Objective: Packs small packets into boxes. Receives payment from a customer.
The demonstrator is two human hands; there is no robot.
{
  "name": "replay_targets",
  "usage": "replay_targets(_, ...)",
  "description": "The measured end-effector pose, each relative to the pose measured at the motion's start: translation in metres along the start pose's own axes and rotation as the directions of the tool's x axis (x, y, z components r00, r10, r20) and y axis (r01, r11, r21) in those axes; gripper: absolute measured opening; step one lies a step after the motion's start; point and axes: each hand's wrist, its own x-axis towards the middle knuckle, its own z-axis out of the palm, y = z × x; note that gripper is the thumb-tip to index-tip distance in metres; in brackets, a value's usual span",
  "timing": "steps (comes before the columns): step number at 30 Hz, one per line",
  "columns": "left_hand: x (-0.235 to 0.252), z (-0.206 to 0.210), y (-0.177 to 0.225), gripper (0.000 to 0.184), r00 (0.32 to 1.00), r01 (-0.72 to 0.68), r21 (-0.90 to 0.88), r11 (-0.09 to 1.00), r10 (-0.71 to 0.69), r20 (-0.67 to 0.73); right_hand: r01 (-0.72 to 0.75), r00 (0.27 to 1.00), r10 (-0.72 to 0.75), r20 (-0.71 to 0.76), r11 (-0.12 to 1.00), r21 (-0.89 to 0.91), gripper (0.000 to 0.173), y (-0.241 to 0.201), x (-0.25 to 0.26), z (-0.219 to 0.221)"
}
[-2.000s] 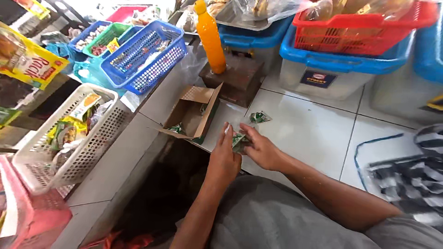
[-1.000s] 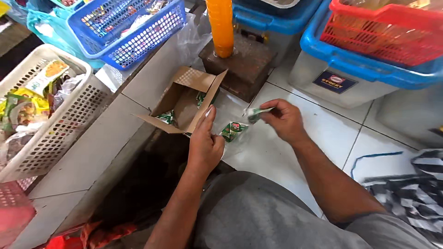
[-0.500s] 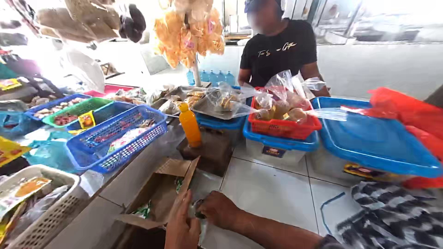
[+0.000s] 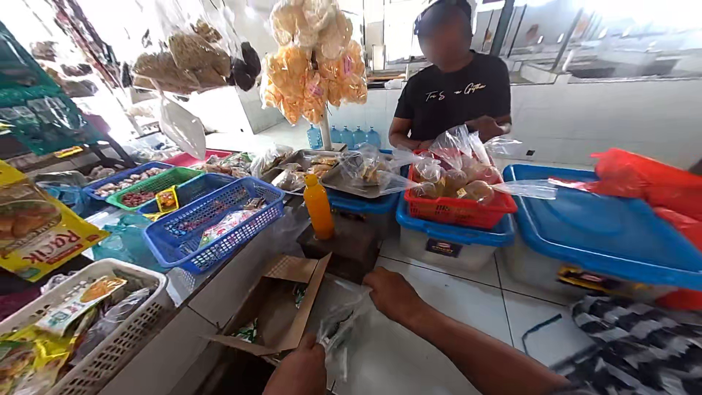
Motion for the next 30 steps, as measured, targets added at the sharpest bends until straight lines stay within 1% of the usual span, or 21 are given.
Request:
replay_targets(2,-0.002,-0.017,0.005,0.031,1.0,0.014,0.059,0.998,-0.015,0.026,0.03,0.986,-0.038,-0.162,0.998,-0.053,0.028,0.004,0.0,-0.023)
replay_targets(3,-0.003,-0.024,0.006,0.035,1.0,0.002,0.092,0.996,-0.002,0.005,0.018,0.983,-0.03,-0.183,0.997,-0.07,0.029,0.005,-0.001,-0.038)
replay_targets(4,-0.004,-0.029,0.006,0.035,0.998,-0.033,0.125,0.992,0.039,-0.042,0.0,0.99,-0.009,-0.141,0.998,-0.067,0.03,0.006,-0.002,-0.053)
replay_targets(5,-0.004,-0.031,0.006,0.032,0.99,-0.08,0.146,0.986,0.096,-0.106,-0.012,0.998,0.012,-0.056,1.0,-0.007,0.032,0.007,-0.002,-0.064)
replay_targets(6,-0.003,-0.031,0.006,0.028,0.971,-0.138,0.15,0.979,0.164,-0.176,-0.01,1.0,0.007,0.022,0.992,0.127,0.032,0.012,-0.003,-0.068)
replay_targets(7,0.0,-0.03,0.006,0.023,0.936,-0.216,0.129,0.968,0.243,-0.255,0.009,0.997,-0.032,0.065,0.945,0.328,0.031,0.019,-0.006,-0.064)
replay_targets(8,0.005,-0.028,0.006,0.019,0.886,-0.309,0.072,0.948,0.315,-0.34,0.024,0.993,-0.081,0.08,0.836,0.549,0.03,0.023,-0.01,-0.057)
replay_targets(9,0.012,-0.026,0.009,0.018,0.832,-0.4,-0.005,0.916,0.361,-0.422,0.026,0.988,-0.126,0.086,0.693,0.721,0.03,0.022,-0.017,-0.049)
replay_targets(11,0.026,-0.022,0.021,0.018,0.765,-0.511,-0.148,0.847,0.37,-0.527,0.046,0.969,-0.238,0.069,0.445,0.894,0.036,0.014,-0.037,-0.035)
replay_targets(12,0.031,-0.022,0.03,0.017,0.751,-0.535,-0.201,0.821,0.352,-0.559,0.088,0.953,-0.302,0.037,0.388,0.917,0.042,0.01,-0.047,-0.028)
replay_targets(13,0.036,-0.022,0.039,0.018,0.748,-0.541,-0.245,0.805,0.327,-0.578,0.147,0.938,-0.347,-0.004,0.387,0.91,0.048,0.005,-0.055,-0.022)
replay_targets(14,0.038,-0.025,0.048,0.02,0.764,-0.53,-0.288,0.797,0.303,-0.57,0.213,0.929,-0.367,-0.054,0.409,0.888,0.053,0.001,-0.061,-0.016)
replay_targets(15,0.04,-0.028,0.055,0.023,0.786,-0.519,-0.329,0.789,0.288,-0.548,0.265,0.927,-0.363,-0.099,0.443,0.857,0.056,-0.002,-0.066,-0.012)
replay_targets(17,0.043,-0.036,0.067,0.021,0.815,-0.517,-0.4,0.757,0.294,-0.499,0.282,0.95,-0.259,-0.173,0.477,0.832,0.048,-0.008,-0.078,-0.013)
replay_targets(19,0.045,-0.043,0.075,0.023,0.804,-0.561,-0.468,0.682,0.315,-0.504,0.204,0.978,-0.12,-0.17,0.39,0.898,0.039,-0.011,-0.087,-0.028)
replay_targets(21,0.043,-0.046,0.08,0.032,0.748,-0.632,-0.473,0.614,0.323,-0.58,0.113,0.993,-0.038,-0.107,0.24,0.964,0.04,-0.011,-0.095,-0.053)
replay_targets(23,0.042,-0.045,0.077,0.043,0.686,-0.689,-0.427,0.585,0.336,-0.646,0.097,0.995,-0.007,-0.097,0.138,0.986,0.041,-0.006,-0.105,-0.082)
replay_targets(24,0.041,-0.041,0.072,0.046,0.671,-0.702,-0.413,0.58,0.344,-0.657,0.107,0.994,-0.02,-0.105,0.112,0.988,0.04,-0.003,-0.114,-0.098)
replay_targets(26,0.04,-0.024,0.06,0.046,0.69,-0.692,-0.442,0.57,0.343,-0.638,0.152,0.988,-0.028,-0.15,0.114,0.982,0.041,0.004,-0.135,-0.129)
replay_targets(28,0.039,0.003,0.045,0.043,0.773,-0.623,-0.554,0.552,0.328,-0.543,0.237,0.971,-0.024,-0.237,0.196,0.952,0.043,0.012,-0.158,-0.162)
replay_targets(30,0.036,0.035,0.032,0.038,0.861,-0.507,-0.646,0.57,0.307,-0.405,0.355,0.93,-0.021,-0.367,0.31,0.882,0.047,0.025,-0.18,-0.195)
